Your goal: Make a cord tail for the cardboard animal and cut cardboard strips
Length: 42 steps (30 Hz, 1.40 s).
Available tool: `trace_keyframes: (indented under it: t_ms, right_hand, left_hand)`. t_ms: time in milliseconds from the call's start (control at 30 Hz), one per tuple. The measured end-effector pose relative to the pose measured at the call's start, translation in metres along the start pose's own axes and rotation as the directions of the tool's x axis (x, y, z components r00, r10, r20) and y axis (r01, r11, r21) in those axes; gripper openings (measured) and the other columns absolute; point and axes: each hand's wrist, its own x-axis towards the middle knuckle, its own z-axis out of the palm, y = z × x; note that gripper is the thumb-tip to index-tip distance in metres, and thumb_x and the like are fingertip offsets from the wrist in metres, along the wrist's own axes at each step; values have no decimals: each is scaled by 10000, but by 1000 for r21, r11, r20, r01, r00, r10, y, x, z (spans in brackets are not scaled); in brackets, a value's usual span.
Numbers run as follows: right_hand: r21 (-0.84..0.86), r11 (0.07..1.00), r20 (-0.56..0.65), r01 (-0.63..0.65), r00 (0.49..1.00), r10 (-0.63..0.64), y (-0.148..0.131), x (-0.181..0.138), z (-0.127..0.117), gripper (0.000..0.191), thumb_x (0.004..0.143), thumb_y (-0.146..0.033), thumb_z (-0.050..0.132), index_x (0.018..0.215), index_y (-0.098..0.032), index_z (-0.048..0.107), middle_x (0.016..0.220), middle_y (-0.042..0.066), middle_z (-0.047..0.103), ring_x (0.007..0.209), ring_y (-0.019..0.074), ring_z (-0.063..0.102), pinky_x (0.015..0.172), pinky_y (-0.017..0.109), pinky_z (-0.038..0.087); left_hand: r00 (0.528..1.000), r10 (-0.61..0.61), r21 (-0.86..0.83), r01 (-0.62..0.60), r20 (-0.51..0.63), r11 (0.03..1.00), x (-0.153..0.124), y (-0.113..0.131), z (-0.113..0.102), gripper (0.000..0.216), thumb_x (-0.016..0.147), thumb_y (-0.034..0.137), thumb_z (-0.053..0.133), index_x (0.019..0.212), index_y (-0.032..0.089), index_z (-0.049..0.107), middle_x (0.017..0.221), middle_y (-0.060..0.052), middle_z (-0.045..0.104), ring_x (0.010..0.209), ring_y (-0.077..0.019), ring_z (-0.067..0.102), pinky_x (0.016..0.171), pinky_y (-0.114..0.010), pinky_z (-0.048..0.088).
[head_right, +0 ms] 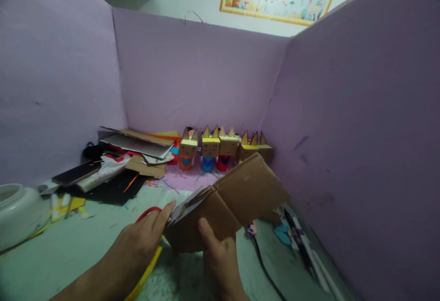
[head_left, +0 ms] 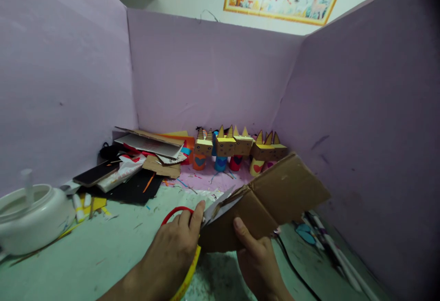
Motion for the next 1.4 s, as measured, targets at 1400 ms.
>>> trace_keyframes:
  t_ms: [1400]
  right_hand:
    - [109, 993, -148, 45, 989, -28, 4, 9, 15, 523, 590, -395, 722, 1016, -100, 649, 941, 117, 691, 929, 277, 619, 835, 377, 488]
  left_hand:
    - [994, 7, -325, -41, -105, 945, 28, -5, 1, 511, 672, 44, 421, 1163, 176, 479, 855, -74, 661, 734, -179, 626, 659, -237, 467]
